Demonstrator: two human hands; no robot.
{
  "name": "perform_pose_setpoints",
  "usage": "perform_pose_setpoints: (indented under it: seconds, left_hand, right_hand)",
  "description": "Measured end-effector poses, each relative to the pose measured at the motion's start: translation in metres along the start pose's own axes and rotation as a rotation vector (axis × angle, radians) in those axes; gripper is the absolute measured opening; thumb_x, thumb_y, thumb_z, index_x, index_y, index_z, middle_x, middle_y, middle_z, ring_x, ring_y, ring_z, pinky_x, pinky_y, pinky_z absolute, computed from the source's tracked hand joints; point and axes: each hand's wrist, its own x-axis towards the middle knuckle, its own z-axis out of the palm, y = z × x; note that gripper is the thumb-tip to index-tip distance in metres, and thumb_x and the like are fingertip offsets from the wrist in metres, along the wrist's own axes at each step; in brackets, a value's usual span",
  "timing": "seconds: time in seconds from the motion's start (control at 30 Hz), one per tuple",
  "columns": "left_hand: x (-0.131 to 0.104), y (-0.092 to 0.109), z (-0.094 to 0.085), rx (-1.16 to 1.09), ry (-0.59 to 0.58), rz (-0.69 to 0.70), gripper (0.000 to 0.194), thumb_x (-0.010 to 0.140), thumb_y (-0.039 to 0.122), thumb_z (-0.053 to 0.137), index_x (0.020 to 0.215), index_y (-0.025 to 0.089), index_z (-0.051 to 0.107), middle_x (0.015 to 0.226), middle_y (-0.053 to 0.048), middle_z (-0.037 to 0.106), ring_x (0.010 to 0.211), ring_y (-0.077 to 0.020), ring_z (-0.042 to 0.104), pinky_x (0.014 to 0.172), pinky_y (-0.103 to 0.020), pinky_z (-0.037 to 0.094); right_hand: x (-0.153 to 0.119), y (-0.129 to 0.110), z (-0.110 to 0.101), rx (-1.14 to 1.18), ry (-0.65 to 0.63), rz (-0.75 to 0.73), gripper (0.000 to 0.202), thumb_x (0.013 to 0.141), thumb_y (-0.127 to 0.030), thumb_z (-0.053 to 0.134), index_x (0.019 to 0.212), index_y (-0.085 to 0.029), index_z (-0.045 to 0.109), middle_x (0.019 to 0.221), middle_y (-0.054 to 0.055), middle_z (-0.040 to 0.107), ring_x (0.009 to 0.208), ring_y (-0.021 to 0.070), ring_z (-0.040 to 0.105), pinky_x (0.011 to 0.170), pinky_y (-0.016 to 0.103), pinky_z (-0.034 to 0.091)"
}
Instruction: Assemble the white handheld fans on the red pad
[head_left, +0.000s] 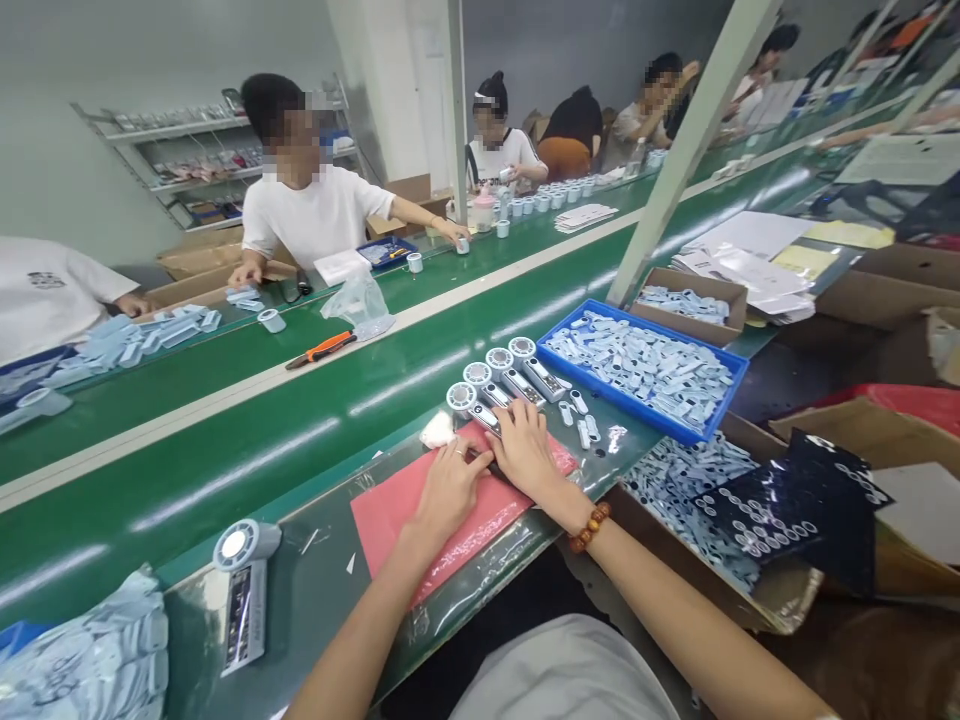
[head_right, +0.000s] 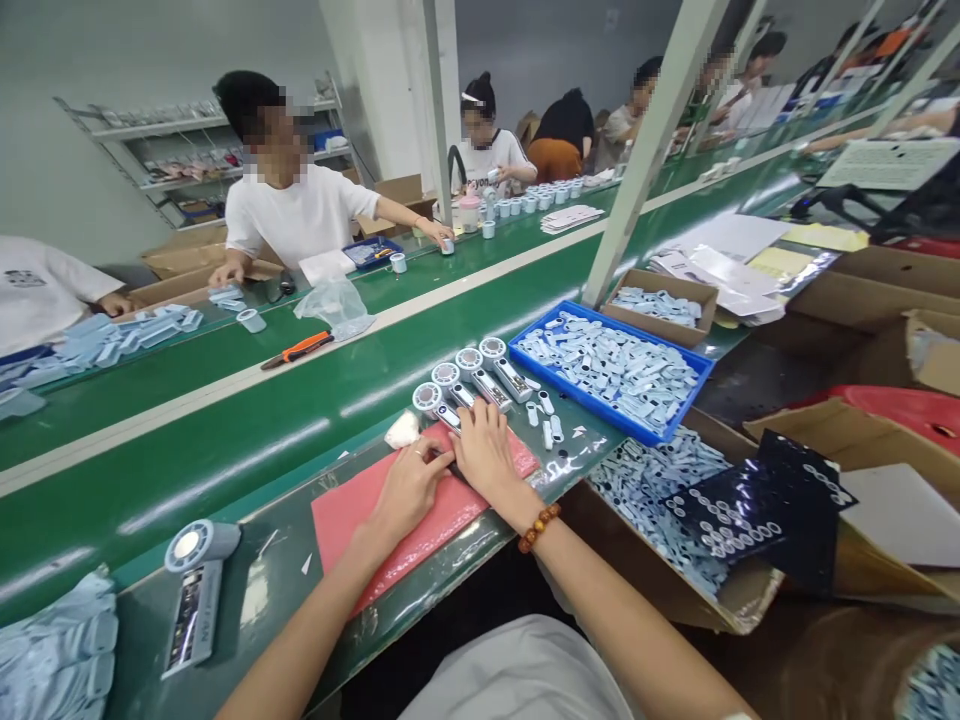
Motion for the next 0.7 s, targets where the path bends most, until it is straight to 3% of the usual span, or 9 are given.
perform_pose_setpoints:
  seconds: [0.13, 0.27, 0.37, 0.43, 0.47, 0.57, 0.63, 0.7]
  left_hand:
    - [-0.005, 0.006, -0.010, -0.004, 0.003, 0.001, 0.033, 0.103, 0.017, 0.046, 0.131, 0.022, 0.063, 0.131, -0.012, 0.061, 0.116, -0.0277, 0.060, 0.097, -0.047, 0.053]
    - [-0.044, 0.005, -0.047, 0.021, 0.092, -0.090, 0.042, 0.100, 0.012, 0.044, 0.139, 0.025, 0.055, 0.140, -0.010, 0.059, 0.121, -0.0278, 0.058, 0.101, -0.048, 0.051]
    - [-0.098, -0.028, -0.095, 0.129, 0.240, -0.282, 0.044, 0.096, 0.008, 0.041, 0.131, 0.027, 0.058, 0.132, -0.008, 0.064, 0.116, -0.0279, 0.060, 0.098, -0.047, 0.051]
    - [-0.140, -0.067, -0.130, 0.285, 0.230, -0.439, 0.049, 0.090, 0.006, 0.039, 0.129, 0.027, 0.061, 0.134, -0.007, 0.064, 0.112, -0.0307, 0.059, 0.095, -0.050, 0.051]
    - [-0.159, -0.089, -0.145, 0.340, 0.157, -0.452, 0.054, 0.085, 0.004, 0.040, 0.127, 0.028, 0.063, 0.135, -0.006, 0.065, 0.111, -0.0318, 0.060, 0.097, -0.052, 0.050]
    - [-0.203, -0.138, -0.176, 0.367, -0.276, -0.333, 0.069, 0.066, -0.002, 0.044, 0.119, 0.033, 0.071, 0.143, -0.001, 0.063, 0.128, -0.0367, 0.056, 0.102, -0.057, 0.048]
    - [-0.215, -0.148, -0.183, 0.381, -0.390, -0.322, 0.078, 0.060, -0.004, 0.046, 0.124, 0.033, 0.070, 0.152, -0.002, 0.056, 0.135, -0.0368, 0.052, 0.105, -0.055, 0.047]
    - [-0.214, -0.146, -0.185, 0.387, -0.421, -0.328, 0.080, 0.062, -0.006, 0.046, 0.130, 0.031, 0.067, 0.157, -0.006, 0.050, 0.135, -0.0358, 0.053, 0.105, -0.054, 0.047]
  right_hand:
    - [0.005, 0.007, -0.015, -0.002, 0.001, 0.001, 0.034, 0.098, -0.030, 0.054, 0.128, -0.017, 0.063, 0.119, 0.017, 0.059, 0.110, 0.0336, 0.051, 0.092, 0.051, 0.047]
    - [0.024, 0.060, -0.054, -0.004, 0.055, 0.114, 0.030, 0.101, -0.028, 0.046, 0.118, -0.017, 0.068, 0.115, 0.015, 0.065, 0.108, 0.0293, 0.057, 0.096, 0.046, 0.048]
    - [0.042, 0.121, -0.081, -0.064, 0.103, 0.318, 0.032, 0.097, -0.024, 0.043, 0.110, -0.012, 0.070, 0.109, 0.018, 0.070, 0.099, 0.0299, 0.062, 0.091, 0.047, 0.049]
    - [0.051, 0.156, -0.089, -0.105, 0.082, 0.430, 0.030, 0.092, -0.026, 0.050, 0.102, -0.012, 0.074, 0.101, 0.019, 0.072, 0.092, 0.0312, 0.064, 0.087, 0.047, 0.049]
    - [0.054, 0.168, -0.090, -0.116, 0.058, 0.469, 0.027, 0.089, -0.028, 0.055, 0.097, -0.013, 0.075, 0.096, 0.019, 0.073, 0.090, 0.0316, 0.065, 0.084, 0.046, 0.048]
    - [0.060, 0.190, -0.086, -0.113, -0.010, 0.531, 0.021, 0.081, -0.034, 0.066, 0.082, -0.016, 0.076, 0.079, 0.017, 0.070, 0.086, 0.0335, 0.065, 0.079, 0.046, 0.046]
    - [0.062, 0.197, -0.081, -0.084, -0.020, 0.535, 0.027, 0.080, -0.042, 0.068, 0.072, -0.017, 0.074, 0.072, 0.019, 0.066, 0.087, 0.0368, 0.066, 0.077, 0.049, 0.045]
    - [0.065, 0.203, -0.077, -0.020, -0.005, 0.488, 0.034, 0.079, -0.050, 0.067, 0.062, -0.021, 0.068, 0.069, 0.019, 0.061, 0.092, 0.0403, 0.065, 0.076, 0.053, 0.044]
